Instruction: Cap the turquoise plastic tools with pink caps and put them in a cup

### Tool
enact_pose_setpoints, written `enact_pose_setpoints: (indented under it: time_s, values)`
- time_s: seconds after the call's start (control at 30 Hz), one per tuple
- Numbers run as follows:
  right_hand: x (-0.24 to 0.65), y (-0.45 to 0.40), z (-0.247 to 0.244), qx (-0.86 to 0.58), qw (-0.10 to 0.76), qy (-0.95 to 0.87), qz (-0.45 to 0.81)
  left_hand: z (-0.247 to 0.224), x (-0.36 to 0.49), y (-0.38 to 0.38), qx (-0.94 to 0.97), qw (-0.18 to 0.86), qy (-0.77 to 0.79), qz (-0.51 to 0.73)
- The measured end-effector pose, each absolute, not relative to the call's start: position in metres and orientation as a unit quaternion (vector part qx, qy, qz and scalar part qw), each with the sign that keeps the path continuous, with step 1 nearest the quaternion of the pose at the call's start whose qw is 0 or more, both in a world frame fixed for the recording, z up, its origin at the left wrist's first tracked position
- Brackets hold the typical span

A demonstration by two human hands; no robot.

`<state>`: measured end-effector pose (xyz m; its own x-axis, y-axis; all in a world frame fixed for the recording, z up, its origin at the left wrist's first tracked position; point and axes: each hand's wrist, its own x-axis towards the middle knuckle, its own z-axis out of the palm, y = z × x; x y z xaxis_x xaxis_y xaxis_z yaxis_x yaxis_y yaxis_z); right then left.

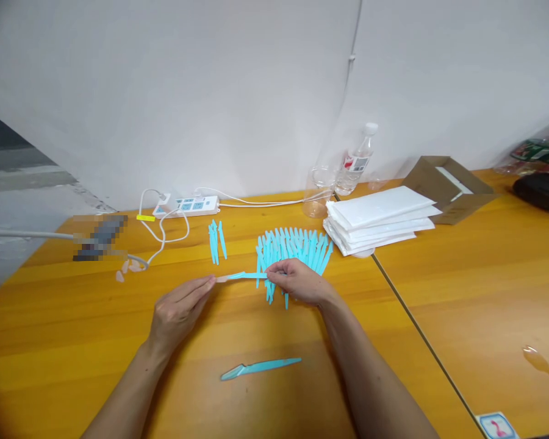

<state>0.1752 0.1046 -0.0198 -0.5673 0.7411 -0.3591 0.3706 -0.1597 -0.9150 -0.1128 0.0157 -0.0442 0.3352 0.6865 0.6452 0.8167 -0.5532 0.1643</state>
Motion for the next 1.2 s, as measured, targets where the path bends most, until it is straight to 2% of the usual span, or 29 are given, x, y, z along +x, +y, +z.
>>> enact_pose_setpoints:
  time_s: [0.27, 0.4, 0.47, 0.67, 0.8, 0.9, 1.0, 1.2]
  values:
    - [0.165, 0.09, -0.008, -0.426, 0.122, -0.66, 0.606, -0.047, -0.095, 0.02, -0.788, 0.02, -0.487, -0.375]
    - [0.167, 0.095, -0.012, -0.578, 0.219, -0.645, 0.45, -0.049, -0.098, 0.024, -0.732, -0.026, -0.549, -0.404]
    - [0.17, 0.1, -0.016, -0.642, 0.23, -0.637, 0.359, -0.051, -0.103, 0.024, -0.716, -0.04, -0.564, -0.409]
    - [0.175, 0.104, -0.024, -0.669, 0.122, -0.698, 0.227, -0.054, -0.117, 0.022, -0.698, -0.068, -0.591, -0.399]
    - [0.164, 0.105, -0.012, -0.676, 0.11, -0.708, 0.174, -0.051, -0.13, 0.028, -0.664, -0.048, -0.628, -0.403]
    - [0.129, 0.117, 0.001, -0.632, 0.127, -0.743, 0.184, -0.048, -0.16, 0.037, -0.611, 0.005, -0.708, -0.355]
    - [0.076, 0.14, 0.005, -0.57, 0.117, -0.789, 0.197, -0.045, -0.207, 0.045, -0.577, 0.083, -0.773, -0.249]
    - [0.009, 0.176, -0.008, -0.563, 0.058, -0.792, 0.229, -0.038, -0.299, 0.057, -0.552, 0.088, -0.818, -0.135]
